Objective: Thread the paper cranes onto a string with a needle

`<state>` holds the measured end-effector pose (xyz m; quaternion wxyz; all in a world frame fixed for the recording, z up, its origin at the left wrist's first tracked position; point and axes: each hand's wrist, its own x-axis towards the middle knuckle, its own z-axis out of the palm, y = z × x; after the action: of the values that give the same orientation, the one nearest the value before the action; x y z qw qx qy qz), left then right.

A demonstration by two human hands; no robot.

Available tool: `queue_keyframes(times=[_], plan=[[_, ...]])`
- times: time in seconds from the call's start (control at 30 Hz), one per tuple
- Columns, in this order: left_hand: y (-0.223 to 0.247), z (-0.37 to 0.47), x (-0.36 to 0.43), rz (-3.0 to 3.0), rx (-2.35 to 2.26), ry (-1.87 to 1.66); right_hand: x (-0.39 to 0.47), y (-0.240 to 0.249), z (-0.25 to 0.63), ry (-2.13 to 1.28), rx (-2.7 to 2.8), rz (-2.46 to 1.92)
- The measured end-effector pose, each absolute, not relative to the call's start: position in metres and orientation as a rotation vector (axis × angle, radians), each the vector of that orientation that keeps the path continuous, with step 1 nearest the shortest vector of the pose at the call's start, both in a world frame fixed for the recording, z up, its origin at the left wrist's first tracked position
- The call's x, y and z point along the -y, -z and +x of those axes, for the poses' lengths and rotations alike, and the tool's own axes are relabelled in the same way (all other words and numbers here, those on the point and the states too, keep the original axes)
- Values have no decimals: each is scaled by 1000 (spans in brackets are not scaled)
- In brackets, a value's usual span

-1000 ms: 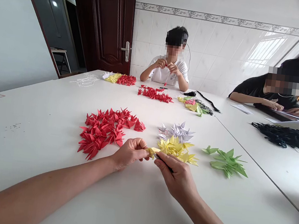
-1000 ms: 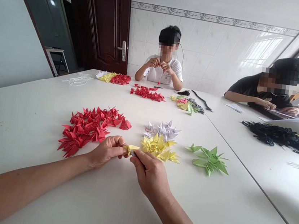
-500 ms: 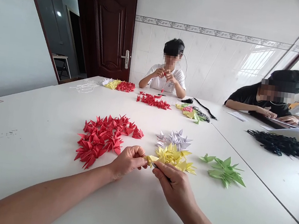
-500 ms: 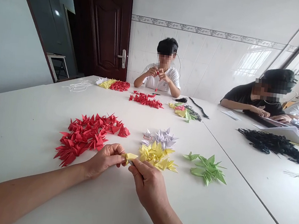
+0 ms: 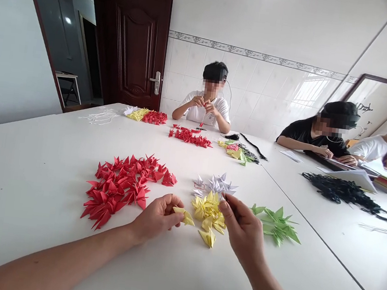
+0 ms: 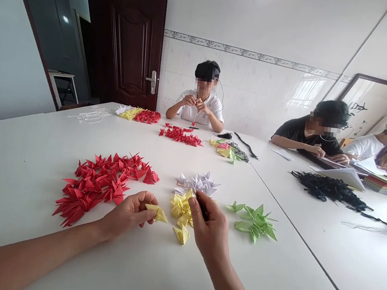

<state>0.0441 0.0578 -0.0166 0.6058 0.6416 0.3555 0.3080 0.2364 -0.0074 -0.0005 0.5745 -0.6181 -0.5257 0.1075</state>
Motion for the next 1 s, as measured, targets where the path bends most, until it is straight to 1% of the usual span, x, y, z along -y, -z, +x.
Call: queue_keyframes(times=[0.3, 0.4, 0.53, 0.7, 0.87, 1.0], plan=[[18, 57, -56, 1819, -861, -644, -3, 5, 250, -386, 1101, -1456], [21, 61, -54, 1955, -893, -701, -4, 4, 254, -428, 1121, -1426], [25, 68, -50, 2084, -841, -769, 0, -2, 263, -614, 1329, -1438], [27, 70, -47, 2128, -818, -811, 10, -11, 273, -840, 1713, -1586], [27, 64, -46, 2181, -843, -802, 14, -13, 272, -990, 1831, -1634], [27, 62, -46, 2183, -825, -743, 13, -9, 271, -1016, 1855, -1715]])
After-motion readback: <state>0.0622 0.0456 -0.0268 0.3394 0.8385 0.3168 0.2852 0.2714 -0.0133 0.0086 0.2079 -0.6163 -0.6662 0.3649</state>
